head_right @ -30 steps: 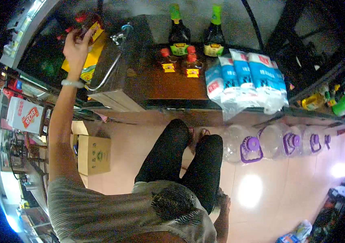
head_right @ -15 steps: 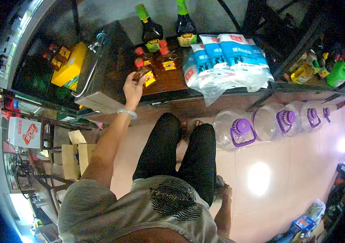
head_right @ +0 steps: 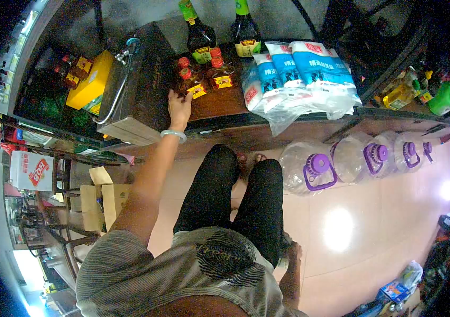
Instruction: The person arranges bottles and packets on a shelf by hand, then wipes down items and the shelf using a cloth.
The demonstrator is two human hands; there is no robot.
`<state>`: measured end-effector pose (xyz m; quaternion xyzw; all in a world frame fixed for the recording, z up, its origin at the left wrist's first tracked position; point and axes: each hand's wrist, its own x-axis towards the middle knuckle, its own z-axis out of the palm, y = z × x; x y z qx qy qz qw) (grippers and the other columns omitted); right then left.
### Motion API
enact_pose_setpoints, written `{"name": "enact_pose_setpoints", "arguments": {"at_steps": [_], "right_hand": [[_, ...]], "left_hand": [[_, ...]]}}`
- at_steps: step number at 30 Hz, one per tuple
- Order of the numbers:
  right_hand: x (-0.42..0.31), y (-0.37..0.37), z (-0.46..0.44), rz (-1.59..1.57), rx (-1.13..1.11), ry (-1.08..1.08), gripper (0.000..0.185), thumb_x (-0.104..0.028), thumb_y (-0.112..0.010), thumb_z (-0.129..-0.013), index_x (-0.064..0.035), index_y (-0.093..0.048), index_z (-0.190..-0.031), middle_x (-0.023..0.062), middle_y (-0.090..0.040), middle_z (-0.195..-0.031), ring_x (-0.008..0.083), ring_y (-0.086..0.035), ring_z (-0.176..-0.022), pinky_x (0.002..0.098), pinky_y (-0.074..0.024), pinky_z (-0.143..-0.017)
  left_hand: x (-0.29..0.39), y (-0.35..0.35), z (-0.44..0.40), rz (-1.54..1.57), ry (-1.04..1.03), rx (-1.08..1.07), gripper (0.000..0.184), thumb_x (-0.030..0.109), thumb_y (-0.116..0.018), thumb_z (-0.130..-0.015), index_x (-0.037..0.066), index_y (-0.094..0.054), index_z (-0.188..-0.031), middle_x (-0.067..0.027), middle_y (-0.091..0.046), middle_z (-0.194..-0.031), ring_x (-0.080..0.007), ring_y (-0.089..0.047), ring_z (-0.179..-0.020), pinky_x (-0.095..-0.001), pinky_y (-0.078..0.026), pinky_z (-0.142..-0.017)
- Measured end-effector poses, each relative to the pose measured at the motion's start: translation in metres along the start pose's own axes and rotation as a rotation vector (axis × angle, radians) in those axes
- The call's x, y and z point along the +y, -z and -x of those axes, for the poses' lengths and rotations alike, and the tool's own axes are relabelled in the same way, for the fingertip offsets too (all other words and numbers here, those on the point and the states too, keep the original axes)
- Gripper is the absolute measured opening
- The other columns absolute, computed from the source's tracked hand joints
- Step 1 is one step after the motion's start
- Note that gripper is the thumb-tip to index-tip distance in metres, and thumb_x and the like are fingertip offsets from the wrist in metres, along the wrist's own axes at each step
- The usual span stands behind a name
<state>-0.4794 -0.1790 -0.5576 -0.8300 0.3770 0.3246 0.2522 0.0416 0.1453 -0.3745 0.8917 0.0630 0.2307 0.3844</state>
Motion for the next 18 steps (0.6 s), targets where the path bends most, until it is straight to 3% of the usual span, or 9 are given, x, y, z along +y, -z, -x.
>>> {"name": "enact_pose_setpoints", "arguments": {"at_steps": [1, 2, 4, 7, 10, 13, 16, 18], "right_hand": [[0.005, -0.007, -0.005, 0.005, 0.036, 0.042, 0.025, -0.013, -0.045, -0.075, -0.0069, -0.062, -0.092, 0.0204, -0.06, -0.09, 0.0351, -0.058, -0.087, 0.0431, -0.0455, -0.073], [0.01, -0.013, -0.011, 0.013, 0.072, 0.084, 0.025, -0.013, -0.046, -0.075, -0.0071, -0.062, -0.093, 0.0203, -0.06, -0.091, 0.0353, -0.057, -0.087, 0.043, -0.0458, -0.073], [0.01, -0.011, -0.015, -0.025, 0.114, 0.106, 0.025, -0.016, -0.047, -0.075, -0.0077, -0.062, -0.094, 0.0211, -0.059, -0.092, 0.0361, -0.057, -0.086, 0.0429, -0.0468, -0.072], [0.002, 0.007, -0.011, 0.042, 0.107, 0.092, 0.026, -0.018, -0.047, -0.076, -0.0077, -0.061, -0.095, 0.021, -0.059, -0.092, 0.0364, -0.057, -0.086, 0.0432, -0.0466, -0.073], [-0.024, 0.038, 0.006, 0.059, -0.048, 0.007, 0.034, -0.035, -0.053, -0.077, -0.0081, -0.062, -0.096, 0.0172, -0.06, -0.096, 0.035, -0.056, -0.092, 0.044, -0.0436, -0.079], [-0.021, 0.036, 0.003, 0.032, -0.009, -0.069, 0.037, -0.039, -0.056, -0.074, -0.0078, -0.064, -0.092, 0.0172, -0.062, -0.091, 0.0344, -0.058, -0.089, 0.0435, -0.0451, -0.076], [-0.026, 0.044, 0.016, 0.042, -0.051, -0.049, 0.024, -0.02, -0.046, -0.079, -0.0086, -0.063, -0.092, 0.0219, -0.06, -0.089, 0.0357, -0.058, -0.085, 0.0448, -0.0456, -0.074], [-0.021, 0.038, 0.017, -0.026, -0.042, -0.056, 0.024, -0.02, -0.046, -0.079, -0.009, -0.063, -0.092, 0.0212, -0.06, -0.089, 0.0355, -0.058, -0.086, 0.0444, -0.0457, -0.075]], "left_hand": [[0.007, 0.003, 0.004, -0.039, -0.031, 0.066, 0.054, 0.018, -0.061, -0.077, -0.01, -0.039, -0.118, -0.0205, -0.059, -0.089, -0.0337, -0.057, -0.082, -0.0347, -0.044, -0.075], [0.013, 0.008, 0.009, -0.014, -0.015, -0.003, 0.055, 0.021, -0.063, -0.076, -0.011, -0.041, -0.114, -0.0229, -0.057, -0.096, -0.0359, -0.056, -0.089, -0.0362, -0.044, -0.077], [0.044, 0.012, 0.018, 0.056, 0.006, 0.053, 0.052, 0.022, -0.065, -0.074, -0.012, -0.044, -0.109, -0.0238, -0.057, -0.095, -0.0365, -0.056, -0.088, -0.0371, -0.044, -0.077], [0.044, 0.004, 0.011, 0.095, 0.042, -0.031, 0.049, 0.027, -0.065, -0.073, -0.011, -0.048, -0.099, -0.0268, -0.055, -0.092, -0.0391, -0.054, -0.088, -0.0409, -0.042, -0.079], [0.035, -0.005, 0.0, -0.014, 0.118, -0.085, 0.049, 0.031, -0.062, -0.075, -0.01, -0.048, -0.098, -0.0285, -0.053, -0.093, -0.0423, -0.05, -0.089, -0.0452, -0.039, -0.081], [0.036, -0.003, -0.005, 0.008, 0.058, -0.104, 0.049, 0.03, -0.061, -0.076, -0.01, -0.047, -0.1, -0.0292, -0.052, -0.095, -0.0425, -0.049, -0.091, -0.0446, -0.039, -0.082], [0.038, -0.002, -0.001, 0.086, 0.032, -0.089, 0.058, 0.03, -0.066, -0.072, -0.012, -0.044, -0.104, -0.0298, -0.051, -0.098, -0.0419, -0.047, -0.096, -0.0435, -0.036, -0.086], [0.038, -0.005, 0.003, 0.09, 0.011, -0.053, 0.064, 0.032, -0.067, -0.071, -0.014, -0.041, -0.107, -0.0307, -0.048, -0.102, -0.0418, -0.045, -0.1, -0.044, -0.034, -0.088]]}}
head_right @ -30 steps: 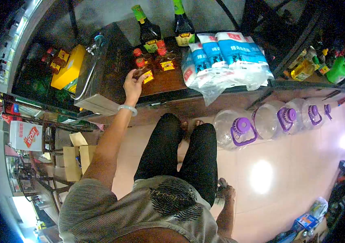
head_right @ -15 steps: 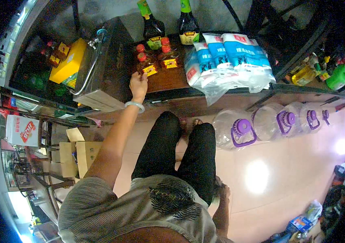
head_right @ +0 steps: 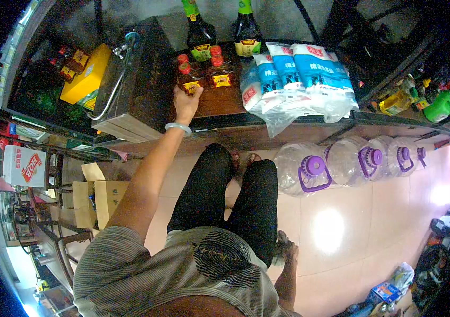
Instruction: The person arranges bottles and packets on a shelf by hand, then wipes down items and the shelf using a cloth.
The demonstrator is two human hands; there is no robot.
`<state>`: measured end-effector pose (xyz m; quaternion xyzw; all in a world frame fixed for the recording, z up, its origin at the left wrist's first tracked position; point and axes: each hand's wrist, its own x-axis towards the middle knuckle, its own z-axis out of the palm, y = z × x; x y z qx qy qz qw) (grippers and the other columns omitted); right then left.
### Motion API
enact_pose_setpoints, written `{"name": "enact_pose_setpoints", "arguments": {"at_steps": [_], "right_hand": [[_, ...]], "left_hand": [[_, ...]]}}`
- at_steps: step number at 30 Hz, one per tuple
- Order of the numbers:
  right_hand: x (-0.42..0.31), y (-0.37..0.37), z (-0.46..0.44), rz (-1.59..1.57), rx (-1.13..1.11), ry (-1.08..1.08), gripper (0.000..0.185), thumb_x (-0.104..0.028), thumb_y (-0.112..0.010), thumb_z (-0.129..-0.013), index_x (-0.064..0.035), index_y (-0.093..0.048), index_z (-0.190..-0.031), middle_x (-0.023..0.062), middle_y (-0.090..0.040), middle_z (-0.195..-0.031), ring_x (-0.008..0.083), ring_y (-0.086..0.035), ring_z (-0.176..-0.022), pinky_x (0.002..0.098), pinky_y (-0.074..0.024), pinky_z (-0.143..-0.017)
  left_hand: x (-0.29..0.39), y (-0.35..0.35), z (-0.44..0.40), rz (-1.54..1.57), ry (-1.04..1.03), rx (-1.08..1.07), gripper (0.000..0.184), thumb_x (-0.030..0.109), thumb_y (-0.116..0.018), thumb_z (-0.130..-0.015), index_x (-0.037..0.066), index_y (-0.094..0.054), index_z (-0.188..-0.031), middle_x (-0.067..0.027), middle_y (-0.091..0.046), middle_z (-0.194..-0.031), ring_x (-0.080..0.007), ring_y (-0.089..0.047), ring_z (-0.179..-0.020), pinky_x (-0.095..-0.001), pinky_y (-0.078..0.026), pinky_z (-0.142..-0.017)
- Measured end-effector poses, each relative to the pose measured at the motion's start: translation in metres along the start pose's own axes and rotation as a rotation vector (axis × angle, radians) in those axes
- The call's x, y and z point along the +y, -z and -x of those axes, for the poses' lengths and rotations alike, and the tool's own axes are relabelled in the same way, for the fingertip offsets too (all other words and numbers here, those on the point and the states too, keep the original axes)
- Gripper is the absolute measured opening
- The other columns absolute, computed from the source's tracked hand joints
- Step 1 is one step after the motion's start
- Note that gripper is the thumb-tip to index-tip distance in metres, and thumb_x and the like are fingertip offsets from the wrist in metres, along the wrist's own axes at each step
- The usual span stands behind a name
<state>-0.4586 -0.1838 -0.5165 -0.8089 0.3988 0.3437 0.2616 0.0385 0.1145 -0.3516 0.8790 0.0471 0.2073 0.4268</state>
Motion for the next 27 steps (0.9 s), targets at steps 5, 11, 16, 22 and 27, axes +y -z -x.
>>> {"name": "enact_pose_setpoints", "arguments": {"at_steps": [5, 11, 16, 22, 27], "right_hand": [[0.024, -0.019, -0.004, -0.001, 0.129, 0.146, 0.027, -0.021, -0.045, -0.077, -0.0092, -0.063, -0.093, 0.0213, -0.06, -0.088, 0.037, -0.057, -0.087, 0.0444, -0.0454, -0.075], [0.017, -0.012, -0.004, 0.026, 0.048, -0.001, 0.026, -0.023, -0.045, -0.076, -0.0089, -0.064, -0.088, 0.0218, -0.059, -0.089, 0.037, -0.055, -0.089, 0.0467, -0.0429, -0.074], [0.0, 0.009, 0.008, 0.088, -0.053, 0.203, 0.022, -0.021, -0.047, -0.08, -0.0078, -0.06, -0.092, 0.0153, -0.057, -0.082, 0.0334, -0.053, -0.081, 0.0431, -0.041, -0.066], [0.044, -0.038, -0.06, 0.368, -0.021, 0.313, 0.02, -0.019, -0.049, -0.079, -0.0076, -0.059, -0.091, 0.0141, -0.057, -0.079, 0.0315, -0.055, -0.077, 0.0408, -0.0425, -0.062], [0.022, -0.038, -0.067, 0.349, -0.034, 0.256, 0.019, -0.019, -0.052, -0.076, -0.0087, -0.061, -0.089, 0.0146, -0.059, -0.076, 0.031, -0.058, -0.074, 0.0406, -0.0448, -0.06]], "left_hand": [[-0.007, -0.021, -0.002, -0.192, 0.085, 0.019, 0.079, 0.035, -0.068, -0.069, -0.018, -0.03, -0.114, -0.0343, -0.039, -0.113, -0.0435, -0.037, -0.109, -0.0481, -0.027, -0.094], [-0.002, -0.017, -0.005, -0.157, 0.141, -0.066, 0.086, 0.035, -0.065, -0.072, -0.02, -0.02, -0.12, -0.0379, -0.032, -0.117, -0.0455, -0.03, -0.114, -0.0479, -0.022, -0.098], [0.009, -0.011, 0.011, -0.066, 0.103, -0.029, 0.086, 0.037, -0.053, -0.079, -0.023, -0.009, -0.123, -0.0436, -0.021, -0.123, -0.0505, -0.021, -0.119, -0.0469, -0.015, -0.102], [0.122, 0.149, 0.073, 0.33, -0.241, -0.34, 0.051, 0.01, -0.061, -0.078, -0.001, -0.037, -0.121, -0.0173, -0.046, -0.114, -0.0181, -0.058, -0.087, -0.0282, -0.049, -0.071], [0.108, 0.275, 0.004, 0.269, -0.324, 0.284, 0.032, 0.005, -0.061, -0.076, -0.001, -0.049, -0.104, -0.0059, -0.058, -0.089, -0.0086, -0.053, -0.072, -0.0223, -0.044, -0.06]]}}
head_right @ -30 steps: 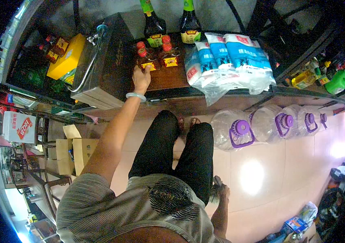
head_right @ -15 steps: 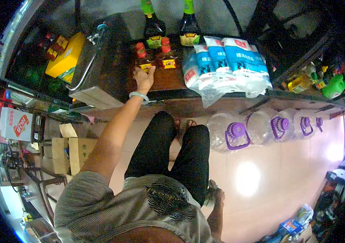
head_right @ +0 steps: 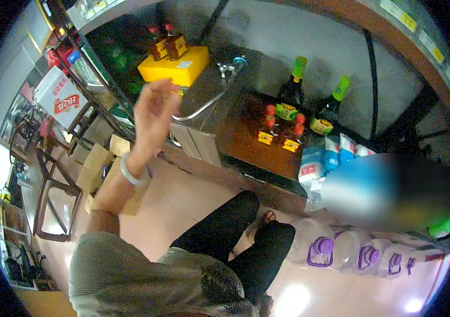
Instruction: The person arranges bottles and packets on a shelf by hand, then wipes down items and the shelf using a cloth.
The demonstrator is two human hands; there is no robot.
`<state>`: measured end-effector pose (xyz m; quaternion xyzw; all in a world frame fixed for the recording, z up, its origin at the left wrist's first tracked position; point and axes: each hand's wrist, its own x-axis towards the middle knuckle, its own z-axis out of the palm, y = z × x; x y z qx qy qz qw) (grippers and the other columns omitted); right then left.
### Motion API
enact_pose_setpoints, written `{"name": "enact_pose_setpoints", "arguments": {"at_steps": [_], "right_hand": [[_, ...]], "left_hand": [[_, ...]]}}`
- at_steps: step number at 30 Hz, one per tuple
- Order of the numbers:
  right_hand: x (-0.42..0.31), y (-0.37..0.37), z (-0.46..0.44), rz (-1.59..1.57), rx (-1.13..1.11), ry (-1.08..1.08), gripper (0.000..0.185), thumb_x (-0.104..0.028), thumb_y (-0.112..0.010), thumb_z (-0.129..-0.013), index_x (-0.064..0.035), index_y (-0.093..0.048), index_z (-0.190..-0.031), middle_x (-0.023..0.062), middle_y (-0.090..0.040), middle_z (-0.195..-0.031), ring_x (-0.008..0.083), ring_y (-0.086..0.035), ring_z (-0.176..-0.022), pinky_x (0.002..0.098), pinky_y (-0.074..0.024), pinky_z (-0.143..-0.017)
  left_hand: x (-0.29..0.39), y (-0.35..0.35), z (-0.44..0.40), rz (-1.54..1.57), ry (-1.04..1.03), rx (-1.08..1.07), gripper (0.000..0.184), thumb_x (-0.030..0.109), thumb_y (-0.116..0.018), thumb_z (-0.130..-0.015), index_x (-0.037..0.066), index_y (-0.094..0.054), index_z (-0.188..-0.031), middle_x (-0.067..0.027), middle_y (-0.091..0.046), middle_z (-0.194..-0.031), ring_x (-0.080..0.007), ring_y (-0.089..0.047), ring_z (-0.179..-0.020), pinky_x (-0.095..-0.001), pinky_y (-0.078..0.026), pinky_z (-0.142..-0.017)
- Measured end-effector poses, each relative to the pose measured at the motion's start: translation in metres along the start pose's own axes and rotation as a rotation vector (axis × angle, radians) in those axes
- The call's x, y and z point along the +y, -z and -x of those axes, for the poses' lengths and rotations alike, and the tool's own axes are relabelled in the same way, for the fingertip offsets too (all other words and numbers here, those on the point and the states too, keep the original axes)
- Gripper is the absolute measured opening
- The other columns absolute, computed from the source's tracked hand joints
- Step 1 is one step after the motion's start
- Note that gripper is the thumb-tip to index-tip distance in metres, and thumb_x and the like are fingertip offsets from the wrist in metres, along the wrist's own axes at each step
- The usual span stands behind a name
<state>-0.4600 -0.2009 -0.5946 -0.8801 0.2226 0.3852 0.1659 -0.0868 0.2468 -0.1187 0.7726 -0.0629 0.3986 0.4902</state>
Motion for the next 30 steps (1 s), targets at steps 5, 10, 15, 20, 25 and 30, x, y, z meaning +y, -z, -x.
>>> {"name": "enact_pose_setpoints", "arguments": {"at_steps": [5, 10, 15, 20, 25, 30], "right_hand": [[-0.011, 0.011, -0.016, 0.012, 0.007, -0.026, 0.019, -0.019, -0.055, -0.073, -0.0097, -0.062, -0.088, 0.015, -0.061, -0.073, 0.0305, -0.061, -0.071, 0.0404, -0.0472, -0.057], [-0.035, 0.049, -0.004, -0.011, 0.139, 0.096, 0.024, -0.025, -0.052, -0.073, -0.0034, -0.06, -0.072, 0.015, -0.061, -0.069, 0.0313, -0.058, -0.067, 0.0416, -0.0443, -0.056], [-0.052, 0.063, 0.017, -0.148, 0.193, 0.129, 0.028, -0.028, -0.046, -0.081, -0.0064, -0.063, -0.078, 0.017, -0.061, -0.07, 0.0301, -0.061, -0.065, 0.0409, -0.0459, -0.055], [-0.021, 0.017, 0.01, -0.051, -0.012, -0.008, 0.037, -0.035, -0.039, -0.084, -0.0123, -0.05, -0.111, 0.014, -0.055, -0.104, 0.0332, -0.053, -0.096, 0.0445, -0.0418, -0.081], [-0.016, -0.005, 0.032, -0.179, 0.144, -0.171, 0.031, -0.035, -0.046, -0.081, -0.01, -0.061, -0.09, 0.0161, -0.059, -0.089, 0.032, -0.057, -0.085, 0.044, -0.0446, -0.072], [-0.013, -0.003, 0.043, -0.211, 0.118, -0.114, 0.026, -0.031, -0.048, -0.081, -0.0099, -0.063, -0.083, 0.0154, -0.061, -0.084, 0.0382, -0.057, -0.079, 0.0446, -0.0461, -0.071]], "left_hand": [[-0.084, 0.042, -0.085, -0.372, -0.08, 0.133, 0.033, 0.017, -0.067, -0.072, -0.004, -0.053, -0.093, -0.0144, -0.06, -0.079, -0.0207, -0.06, -0.074, -0.0314, -0.048, -0.063], [-0.136, 0.023, -0.171, -0.8, -0.271, 0.223, 0.044, 0.033, -0.064, -0.073, -0.004, -0.053, -0.094, -0.0173, -0.06, -0.083, -0.0293, -0.059, -0.08, -0.0378, -0.048, -0.068], [-0.195, 0.029, -0.243, -1.002, -0.193, 0.143, 0.045, 0.045, -0.059, -0.073, 0.001, -0.06, -0.085, -0.0175, -0.061, -0.08, -0.0332, -0.059, -0.079, -0.0413, -0.047, -0.069], [-0.182, 0.008, -0.261, -1.173, -0.327, -0.142, 0.045, 0.046, -0.053, -0.076, 0.002, -0.064, -0.073, -0.0205, -0.061, -0.079, -0.0357, -0.059, -0.078, -0.0418, -0.047, -0.07], [-0.159, 0.002, -0.244, -1.061, -0.663, -0.178, 0.035, 0.034, -0.054, -0.078, -0.001, -0.06, -0.079, -0.0229, -0.059, -0.085, -0.0388, -0.057, -0.076, -0.0437, -0.046, -0.067], [-0.092, -0.009, -0.219, -0.885, -0.832, -0.03, 0.034, 0.032, -0.055, -0.078, -0.002, -0.059, -0.082, -0.0249, -0.057, -0.084, -0.0394, -0.056, -0.074, -0.0431, -0.045, -0.066]]}}
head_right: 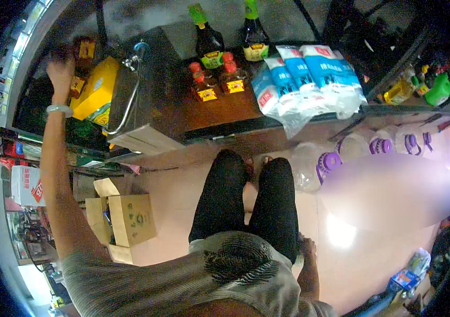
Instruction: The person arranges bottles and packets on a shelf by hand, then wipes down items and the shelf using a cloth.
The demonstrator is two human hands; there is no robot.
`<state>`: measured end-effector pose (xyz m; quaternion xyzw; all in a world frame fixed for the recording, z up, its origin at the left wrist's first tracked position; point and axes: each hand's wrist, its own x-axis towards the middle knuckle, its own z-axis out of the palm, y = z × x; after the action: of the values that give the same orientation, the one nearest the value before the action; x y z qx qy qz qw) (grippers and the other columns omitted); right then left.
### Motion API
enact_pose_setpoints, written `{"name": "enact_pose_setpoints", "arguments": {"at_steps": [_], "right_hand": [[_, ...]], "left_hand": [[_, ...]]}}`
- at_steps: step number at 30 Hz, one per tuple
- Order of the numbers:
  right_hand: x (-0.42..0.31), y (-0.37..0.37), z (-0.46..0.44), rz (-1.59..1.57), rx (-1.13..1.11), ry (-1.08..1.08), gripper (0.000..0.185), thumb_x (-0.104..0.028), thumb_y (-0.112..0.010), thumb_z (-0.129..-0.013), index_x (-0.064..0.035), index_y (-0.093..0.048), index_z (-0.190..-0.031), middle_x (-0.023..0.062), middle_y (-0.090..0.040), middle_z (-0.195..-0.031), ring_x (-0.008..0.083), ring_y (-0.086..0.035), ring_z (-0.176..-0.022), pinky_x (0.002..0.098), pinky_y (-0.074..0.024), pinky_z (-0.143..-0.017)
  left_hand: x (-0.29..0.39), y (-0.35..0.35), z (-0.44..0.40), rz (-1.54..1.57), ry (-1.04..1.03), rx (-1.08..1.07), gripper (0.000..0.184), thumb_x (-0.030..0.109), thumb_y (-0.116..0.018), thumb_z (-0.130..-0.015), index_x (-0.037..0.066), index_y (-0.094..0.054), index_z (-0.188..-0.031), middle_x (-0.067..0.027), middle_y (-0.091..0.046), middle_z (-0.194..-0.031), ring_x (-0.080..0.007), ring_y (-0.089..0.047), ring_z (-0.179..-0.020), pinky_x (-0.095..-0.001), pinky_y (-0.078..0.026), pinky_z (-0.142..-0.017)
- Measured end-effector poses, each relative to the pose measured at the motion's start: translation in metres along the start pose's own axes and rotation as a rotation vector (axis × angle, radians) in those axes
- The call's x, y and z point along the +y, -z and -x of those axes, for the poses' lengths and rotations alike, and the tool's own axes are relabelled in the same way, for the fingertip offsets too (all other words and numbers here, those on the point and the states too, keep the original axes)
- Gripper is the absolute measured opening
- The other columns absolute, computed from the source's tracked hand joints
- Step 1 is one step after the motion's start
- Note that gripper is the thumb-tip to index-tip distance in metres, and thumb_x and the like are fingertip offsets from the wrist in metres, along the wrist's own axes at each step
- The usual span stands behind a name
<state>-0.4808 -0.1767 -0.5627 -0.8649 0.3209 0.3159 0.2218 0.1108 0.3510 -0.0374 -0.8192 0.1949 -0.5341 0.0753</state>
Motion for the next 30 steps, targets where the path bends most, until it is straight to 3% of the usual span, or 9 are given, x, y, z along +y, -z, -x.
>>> {"name": "enact_pose_setpoints", "arguments": {"at_steps": [4, 5, 7, 11, 12, 14, 21, 25, 30], "right_hand": [[-0.02, 0.011, -0.006, 0.05, -0.02, -0.049, 0.028, -0.035, -0.048, -0.081, -0.0106, -0.061, -0.085, 0.0162, -0.06, -0.089, 0.0358, -0.055, -0.087, 0.0438, -0.0451, -0.075], [-0.029, 0.019, -0.004, -0.011, -0.02, -0.099, 0.028, -0.035, -0.048, -0.081, -0.0108, -0.061, -0.087, 0.0164, -0.06, -0.09, 0.0354, -0.055, -0.088, 0.0437, -0.0449, -0.075], [-0.023, 0.011, -0.009, -0.006, -0.03, -0.021, 0.029, -0.036, -0.049, -0.08, -0.0122, -0.061, -0.093, 0.0175, -0.059, -0.093, 0.0355, -0.054, -0.09, 0.0432, -0.0447, -0.077], [-0.021, 0.002, -0.009, -0.133, 0.08, 0.028, 0.025, -0.031, -0.051, -0.078, -0.012, -0.062, -0.091, 0.0186, -0.06, -0.093, 0.0354, -0.056, -0.089, 0.0427, -0.0449, -0.077], [-0.016, -0.002, -0.008, -0.136, 0.058, 0.006, 0.026, -0.03, -0.051, -0.077, -0.0119, -0.062, -0.093, 0.0186, -0.06, -0.094, 0.0354, -0.056, -0.089, 0.0429, -0.0449, -0.077], [0.003, -0.025, -0.025, -0.146, 0.022, -0.039, 0.027, -0.027, -0.051, -0.076, -0.0117, -0.061, -0.096, 0.0188, -0.06, -0.094, 0.0354, -0.056, -0.09, 0.0432, -0.0448, -0.077], [0.026, -0.013, 0.021, -0.114, -0.015, -0.16, 0.024, -0.021, -0.05, -0.076, -0.0113, -0.062, -0.093, 0.017, -0.06, -0.092, 0.0352, -0.057, -0.089, 0.0445, -0.045, -0.076], [0.034, -0.016, 0.031, -0.093, -0.088, -0.256, 0.034, -0.033, -0.055, -0.076, -0.0066, -0.061, -0.096, 0.0166, -0.06, -0.097, 0.0312, -0.058, -0.092, 0.0405, -0.0467, -0.077], [0.026, -0.022, 0.022, -0.136, -0.087, -0.256, 0.026, -0.024, -0.049, -0.077, -0.0087, -0.062, -0.094, 0.0193, -0.059, -0.097, 0.0334, -0.056, -0.092, 0.0421, -0.0449, -0.078]], "left_hand": [[0.087, 0.065, -0.035, 0.01, 0.302, -0.266, 0.036, 0.033, -0.058, -0.078, -0.002, -0.059, -0.086, -0.0225, -0.059, -0.078, -0.0368, -0.058, -0.071, -0.0391, -0.046, -0.064], [0.101, 0.062, -0.034, 0.348, 0.074, -0.045, 0.036, 0.032, -0.061, -0.077, -0.001, -0.06, -0.089, -0.0199, -0.061, -0.075, -0.0321, -0.06, -0.067, -0.0349, -0.047, -0.061], [0.147, 0.064, -0.024, 0.58, 0.132, -0.229, 0.029, 0.029, -0.062, -0.077, 0.004, -0.06, -0.093, -0.0172, -0.062, -0.077, -0.0239, -0.061, -0.069, -0.0304, -0.048, -0.063], [0.248, 0.055, 0.035, 0.82, 0.162, -0.593, 0.027, 0.02, -0.061, -0.076, 0.004, -0.057, -0.096, -0.0168, -0.061, -0.084, -0.0275, -0.061, -0.076, -0.0339, -0.048, -0.068], [0.266, 0.047, 0.054, 0.825, 0.097, -0.587, 0.028, 0.016, -0.062, -0.076, 0.007, -0.056, -0.102, -0.0114, -0.062, -0.083, -0.022, -0.06, -0.073, -0.0308, -0.047, -0.066], [0.293, 0.03, 0.082, 0.806, 0.012, -0.613, 0.027, 0.012, -0.06, -0.075, 0.003, -0.054, -0.099, -0.0172, -0.059, -0.091, -0.0309, -0.058, -0.082, -0.0356, -0.046, -0.073], [0.302, -0.022, 0.127, 0.735, 0.085, -0.775, 0.027, 0.006, -0.059, -0.074, -0.001, -0.049, -0.099, -0.0209, -0.053, -0.091, -0.0367, -0.052, -0.086, -0.0398, -0.043, -0.074], [0.295, -0.035, 0.128, 0.723, 0.061, -0.707, 0.029, 0.004, -0.06, -0.073, 0.0, -0.049, -0.099, -0.0213, -0.051, -0.089, -0.0381, -0.051, -0.084, -0.0407, -0.042, -0.074], [0.298, -0.037, 0.123, 0.671, 0.067, -0.705, 0.027, 0.001, -0.059, -0.072, -0.002, -0.05, -0.097, -0.0261, -0.047, -0.09, -0.0414, -0.049, -0.085, -0.0435, -0.044, -0.073]]}}
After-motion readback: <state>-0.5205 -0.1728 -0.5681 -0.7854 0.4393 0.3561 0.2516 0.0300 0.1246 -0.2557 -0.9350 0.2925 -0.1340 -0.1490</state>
